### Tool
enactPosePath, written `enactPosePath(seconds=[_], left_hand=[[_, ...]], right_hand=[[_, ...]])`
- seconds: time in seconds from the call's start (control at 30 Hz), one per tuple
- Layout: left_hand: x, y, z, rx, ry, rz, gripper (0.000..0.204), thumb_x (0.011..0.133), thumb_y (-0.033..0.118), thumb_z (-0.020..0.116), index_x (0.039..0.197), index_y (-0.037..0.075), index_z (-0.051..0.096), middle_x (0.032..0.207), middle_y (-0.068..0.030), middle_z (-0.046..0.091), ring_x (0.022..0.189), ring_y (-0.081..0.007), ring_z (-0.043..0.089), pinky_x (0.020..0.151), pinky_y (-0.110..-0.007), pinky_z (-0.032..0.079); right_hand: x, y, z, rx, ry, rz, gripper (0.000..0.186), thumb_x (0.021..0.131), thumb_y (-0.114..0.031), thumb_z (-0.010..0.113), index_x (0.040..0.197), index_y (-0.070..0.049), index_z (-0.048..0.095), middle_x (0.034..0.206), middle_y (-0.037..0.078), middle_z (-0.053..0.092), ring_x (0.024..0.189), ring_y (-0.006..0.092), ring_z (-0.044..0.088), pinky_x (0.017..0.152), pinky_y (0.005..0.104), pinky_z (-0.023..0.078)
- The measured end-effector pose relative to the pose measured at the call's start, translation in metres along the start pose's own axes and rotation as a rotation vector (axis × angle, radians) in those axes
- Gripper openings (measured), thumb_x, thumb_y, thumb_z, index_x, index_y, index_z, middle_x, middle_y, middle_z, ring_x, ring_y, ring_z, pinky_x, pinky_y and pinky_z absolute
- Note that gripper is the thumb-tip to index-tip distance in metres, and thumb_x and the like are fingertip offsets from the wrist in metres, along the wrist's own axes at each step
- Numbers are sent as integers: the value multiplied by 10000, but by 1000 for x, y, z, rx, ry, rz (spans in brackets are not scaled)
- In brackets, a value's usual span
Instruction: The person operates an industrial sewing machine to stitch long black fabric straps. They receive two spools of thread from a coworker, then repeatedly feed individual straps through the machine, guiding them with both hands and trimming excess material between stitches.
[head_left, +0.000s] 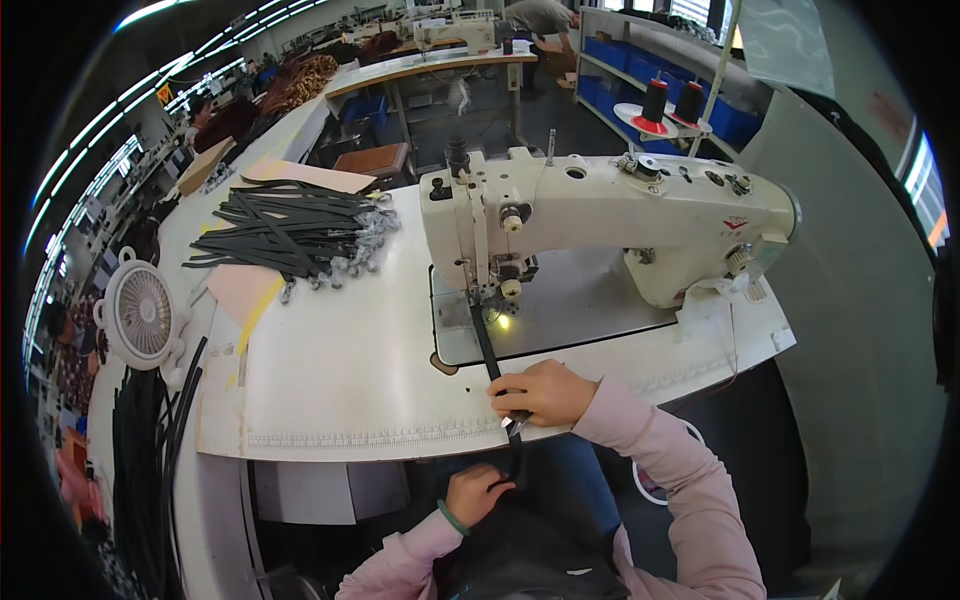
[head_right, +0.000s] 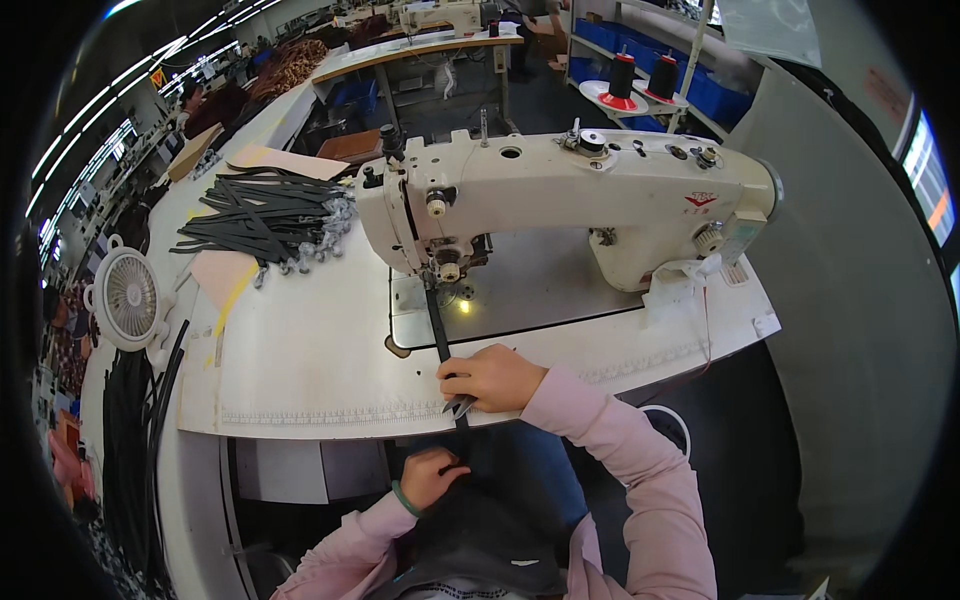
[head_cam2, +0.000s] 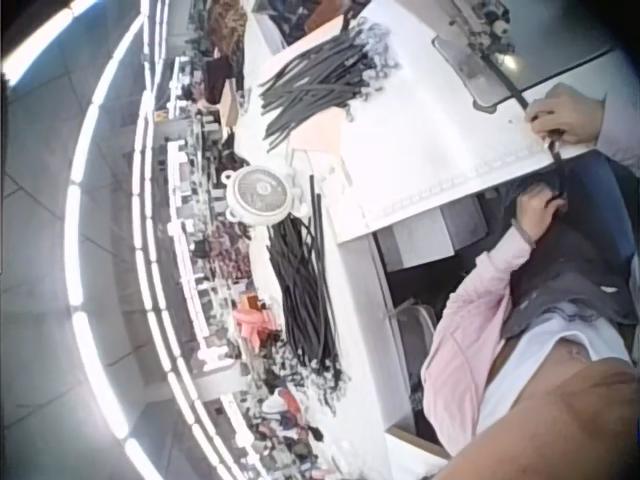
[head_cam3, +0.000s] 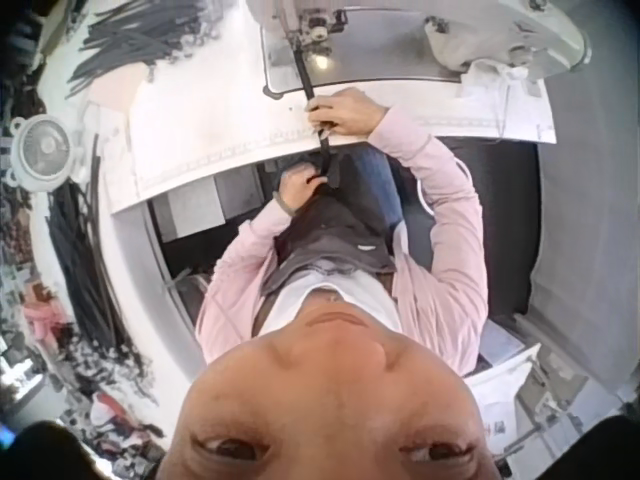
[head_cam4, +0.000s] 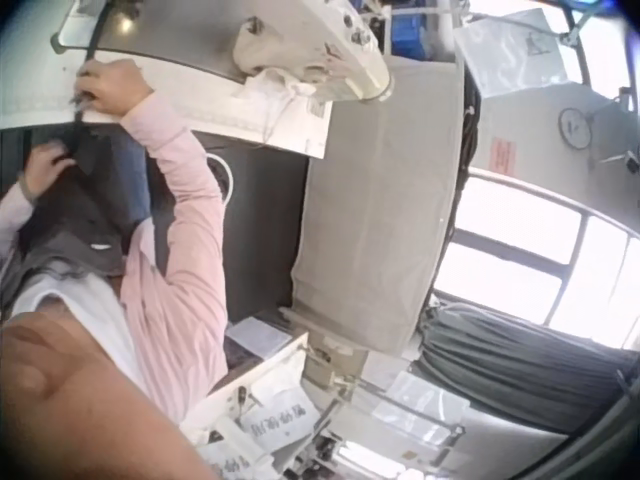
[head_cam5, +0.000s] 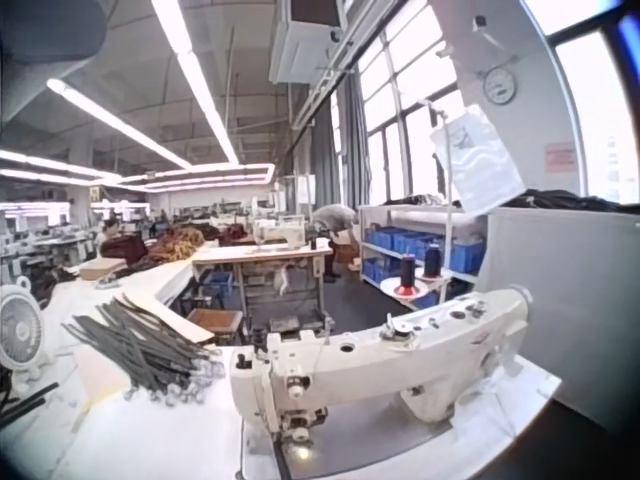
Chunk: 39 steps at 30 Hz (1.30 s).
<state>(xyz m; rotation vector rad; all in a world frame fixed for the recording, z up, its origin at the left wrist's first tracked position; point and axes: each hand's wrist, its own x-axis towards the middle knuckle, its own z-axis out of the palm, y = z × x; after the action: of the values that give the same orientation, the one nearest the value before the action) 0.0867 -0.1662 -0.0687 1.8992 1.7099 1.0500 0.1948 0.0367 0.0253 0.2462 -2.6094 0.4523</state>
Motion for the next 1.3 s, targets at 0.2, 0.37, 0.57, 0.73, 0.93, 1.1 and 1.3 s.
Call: enactPosePath(seconds=[0.2, 0.37, 0.57, 0.73, 0.93, 1.1, 1.3], left_hand=[[54, 51, -88, 210, 136, 306, 136, 710, 149, 680, 747, 35, 616, 691, -75, 590, 616, -254, 572, 541, -325, 464], [109, 7, -100, 552, 51, 350, 293, 745, 54, 592, 1036, 25, 577, 1027, -123, 574, 981, -270, 533, 806, -357, 447], [144, -17, -103, 500, -28, 306, 347, 721, 159, 653, 1036, 24, 592, 1081, -122, 560, 1013, -275, 522, 842, -360, 441], [174, -31, -111, 424, -50, 331, 377, 667, 231, 712, 965, 16, 625, 1026, -121, 585, 951, -277, 538, 814, -358, 453], [168, -35, -113, 374, 15, 409, 372, 646, 212, 730, 942, 12, 626, 1012, -121, 586, 937, -284, 544, 786, -354, 467], [166, -40, -109, 379, 62, 438, 365, 659, 252, 711, 930, 20, 634, 994, -103, 584, 949, -256, 534, 804, -344, 458], [166, -41, -108, 368, 66, 435, 357, 663, 242, 710, 925, 12, 637, 997, -103, 581, 944, -259, 533, 804, -346, 458]], right_hand=[[-3, -2, -4, -45, -62, 35, 207, 669, -113, 657, 853, -129, 566, 978, -1, 569, 554, 181, 558, 504, 309, 451], [1, -6, -1, -60, -16, 17, 237, 645, -79, 638, 856, -133, 546, 963, -1, 545, 565, 188, 560, 512, 308, 454], [3, -9, -4, -65, -62, 37, 261, 627, -70, 635, 856, -144, 534, 976, -6, 541, 562, 188, 557, 513, 308, 457], [-1, -6, -7, -79, -80, 56, 234, 652, -97, 638, 855, -147, 533, 1045, -2, 571, 539, 201, 557, 501, 314, 463], [-1, -4, 0, -50, 4, 2, 230, 687, -136, 637, 892, -127, 533, 1010, 0, 569, 550, 207, 566, 495, 313, 464], [0, -5, -3, -35, -8, 11, 253, 674, -109, 639, 901, -119, 529, 1002, 5, 565, 544, 206, 561, 492, 310, 459], [0, -7, -4, -16, -7, 33, 257, 664, -96, 635, 896, -117, 526, 1002, 8, 564, 541, 209, 558, 492, 314, 454]])
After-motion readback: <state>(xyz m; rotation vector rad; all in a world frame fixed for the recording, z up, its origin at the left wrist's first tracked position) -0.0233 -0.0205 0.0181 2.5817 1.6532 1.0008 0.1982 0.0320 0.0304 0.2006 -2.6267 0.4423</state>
